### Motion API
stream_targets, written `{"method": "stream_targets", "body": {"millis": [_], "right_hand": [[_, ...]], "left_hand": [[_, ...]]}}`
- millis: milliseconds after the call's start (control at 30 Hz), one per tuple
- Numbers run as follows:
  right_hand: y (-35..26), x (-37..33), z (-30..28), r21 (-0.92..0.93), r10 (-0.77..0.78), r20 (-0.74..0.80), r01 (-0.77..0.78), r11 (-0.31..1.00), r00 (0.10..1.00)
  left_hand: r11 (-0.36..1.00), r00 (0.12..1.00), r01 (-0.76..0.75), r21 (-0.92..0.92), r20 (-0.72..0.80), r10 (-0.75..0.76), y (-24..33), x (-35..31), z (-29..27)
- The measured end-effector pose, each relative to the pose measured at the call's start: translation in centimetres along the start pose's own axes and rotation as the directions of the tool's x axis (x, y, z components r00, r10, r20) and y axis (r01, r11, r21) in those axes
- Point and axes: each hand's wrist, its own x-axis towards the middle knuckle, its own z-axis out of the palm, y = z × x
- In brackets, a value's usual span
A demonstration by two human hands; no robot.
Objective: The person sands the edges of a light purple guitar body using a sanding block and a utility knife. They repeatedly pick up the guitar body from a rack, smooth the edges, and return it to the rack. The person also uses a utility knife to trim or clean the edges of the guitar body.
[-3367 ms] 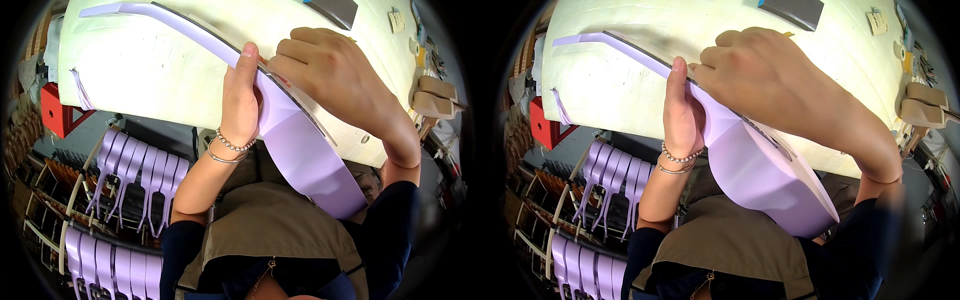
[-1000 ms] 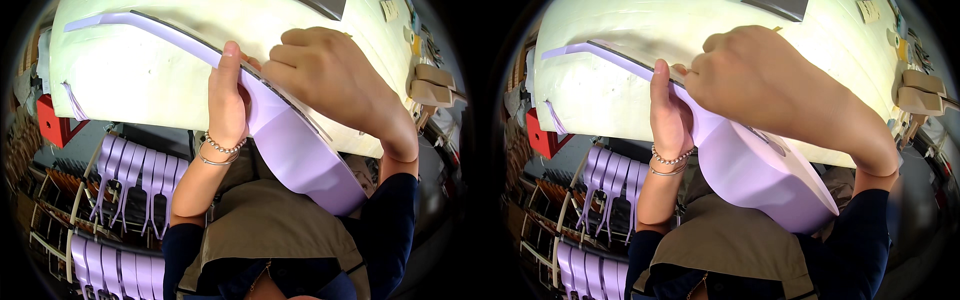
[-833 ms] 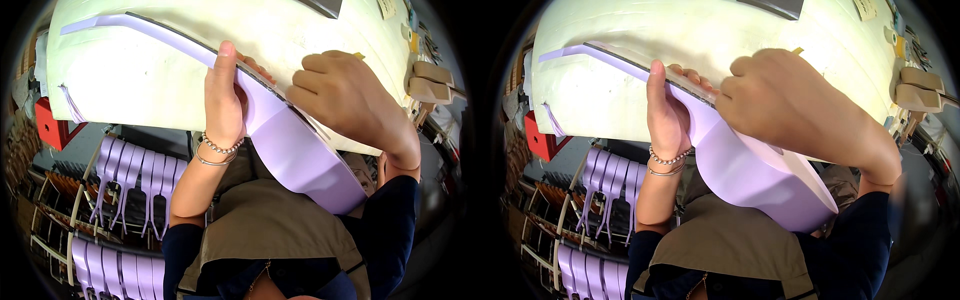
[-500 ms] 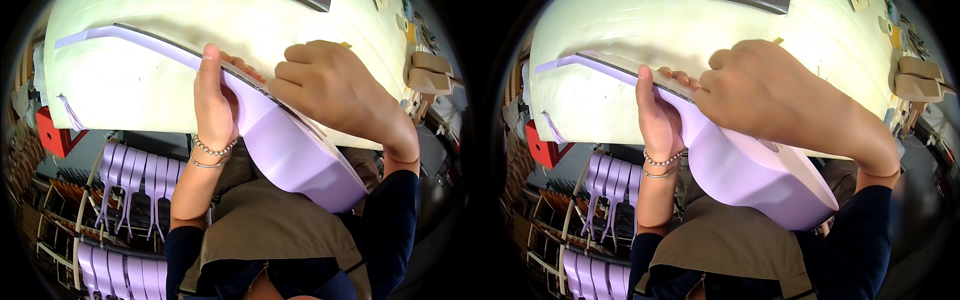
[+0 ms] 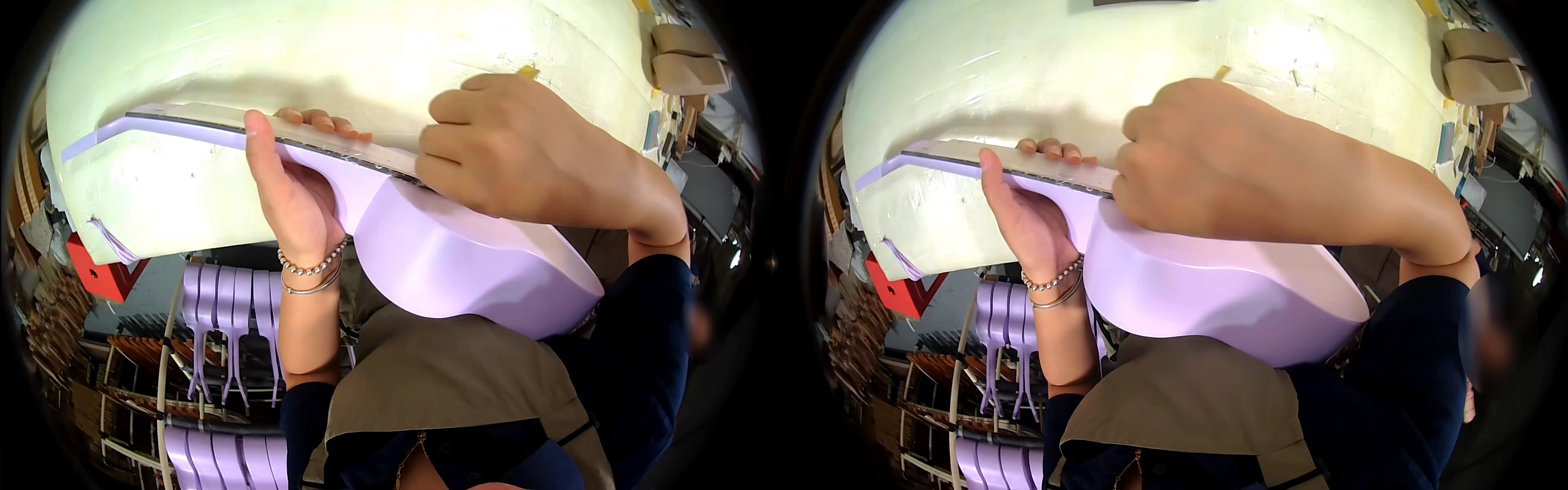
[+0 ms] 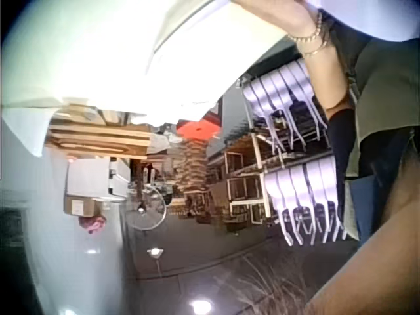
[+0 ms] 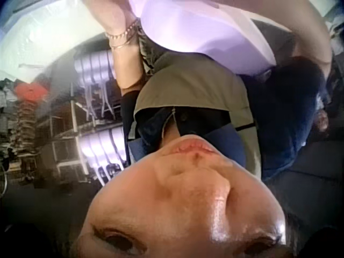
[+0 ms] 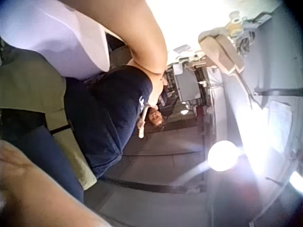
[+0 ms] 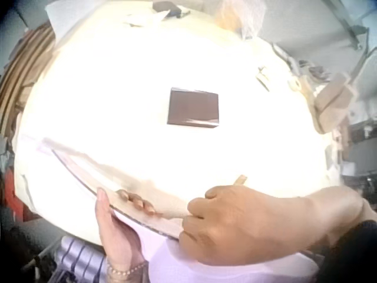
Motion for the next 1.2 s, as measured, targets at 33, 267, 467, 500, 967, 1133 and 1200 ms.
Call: {"method": "stream_targets", "body": {"millis": [33, 267, 467, 500, 967, 1133, 1200], "right_hand": [[-0.1, -0.6, 0.0, -0.006, -0.003, 0.023, 0.003, 1.000, 1.000], [0.3, -1.7, 0.0, 0.010, -0.037, 0.062, 0.036, 0.999, 0.997], [0.0, -0.6, 1.0, 0.015, -0.023, -0.088, 0.025, 1.000, 0.996], [-0.1, -0.7, 0.8, 0.009, -0.021, -0.072, 0.022, 1.000, 0.997], [-0.1, -1.8, 1.0, 0.035, -0.018, -0.063, 0.020, 0.999, 0.998], [-0.2, -2.8, 0.3, -0.002, -0.034, 0.049, 0.034, 0.999, 0.998], [0.0, -2.5, 0.5, 0.006, -0.032, 0.021, 0.032, 0.999, 0.999]], "left_hand": [[1.000, 1.000, 0.003, 0.009, -0.010, -0.003, 0.0, 0.0, 0.0], [0.999, 0.998, 0.008, 0.046, -0.059, -0.005, 0.1, -0.2, 0.8], [0.999, 1.000, 0.007, 0.046, -0.021, -0.006, 0.1, 0.0, 0.4], [0.999, 1.000, 0.000, 0.047, -0.018, 0.001, 0.1, 0.0, 0.3], [0.999, 0.999, 0.008, 0.053, -0.047, -0.006, 0.2, -0.2, 0.7], [0.999, 0.999, 0.007, 0.052, -0.038, -0.005, 0.0, -0.1, 0.6], [0.998, 0.999, 0.004, 0.056, -0.042, -0.002, 0.0, 0.0, 0.6]]}}
